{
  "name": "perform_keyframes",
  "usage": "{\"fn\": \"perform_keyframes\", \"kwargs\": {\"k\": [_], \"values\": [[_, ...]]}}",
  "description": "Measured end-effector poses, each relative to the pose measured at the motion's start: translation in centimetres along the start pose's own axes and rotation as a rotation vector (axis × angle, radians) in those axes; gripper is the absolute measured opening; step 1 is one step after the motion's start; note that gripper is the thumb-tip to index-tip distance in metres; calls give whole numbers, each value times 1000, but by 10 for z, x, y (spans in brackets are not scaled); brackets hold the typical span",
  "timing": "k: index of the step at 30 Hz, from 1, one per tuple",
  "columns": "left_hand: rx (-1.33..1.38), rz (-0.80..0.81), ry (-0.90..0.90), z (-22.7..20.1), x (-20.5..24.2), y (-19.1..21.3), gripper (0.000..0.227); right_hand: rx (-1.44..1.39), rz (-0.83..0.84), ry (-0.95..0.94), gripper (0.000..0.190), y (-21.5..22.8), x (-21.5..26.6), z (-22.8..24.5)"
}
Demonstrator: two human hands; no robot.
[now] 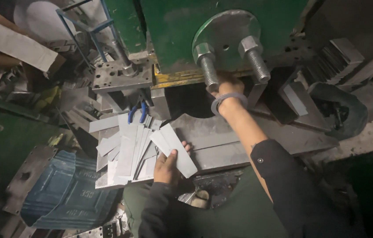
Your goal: Feeding metal strips into a press machine for industrial stamping.
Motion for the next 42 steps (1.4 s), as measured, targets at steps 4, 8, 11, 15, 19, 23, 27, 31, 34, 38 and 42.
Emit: {"fn": "perform_keyframes", "kwargs": {"k": [4,8,11,15,19,23,27,31,34,38,42], "values": [[28,-16,-2,-4,-2,9,55,-141,-171,-133,26,2,-4,-16],[1,-45,27,-8,-2,6,56,23,-144,-61,28,38,40,-10],[14,-61,14,-11,2,3,57,255,-103,-120,8,94,111,-17],[28,-125,10,-10,5,5,58,95,-167,-337,19,201,161,-95],[-24,-135,34,-9,7,1,61,59,-30,-364,18,232,129,-147],[-227,-201,21,2,-17,41,58,338,57,-317,26,202,141,-127],[-554,-230,87,0,-11,36,61,529,220,-99,28,146,143,-104],[-611,-209,143,2,4,6,62,484,455,-56,33,90,134,-109],[-485,-209,119,0,8,0,58,499,461,-76,22,74,116,-94],[-176,-214,120,-3,15,-7,53,148,81,-95,13,57,74,-37],[-180,-205,114,-7,24,-20,50,-371,53,-85,13,15,16,-23]]}}
Point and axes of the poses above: each hand's wrist, its own x-axis away from the middle knuckle, its own y-axis out of the back of the hand, z = x × y, the point moved 10 cm from there along -x, towards the middle knuckle, and after that the axes turned 9 degrees about y, right-handed, at the moved point
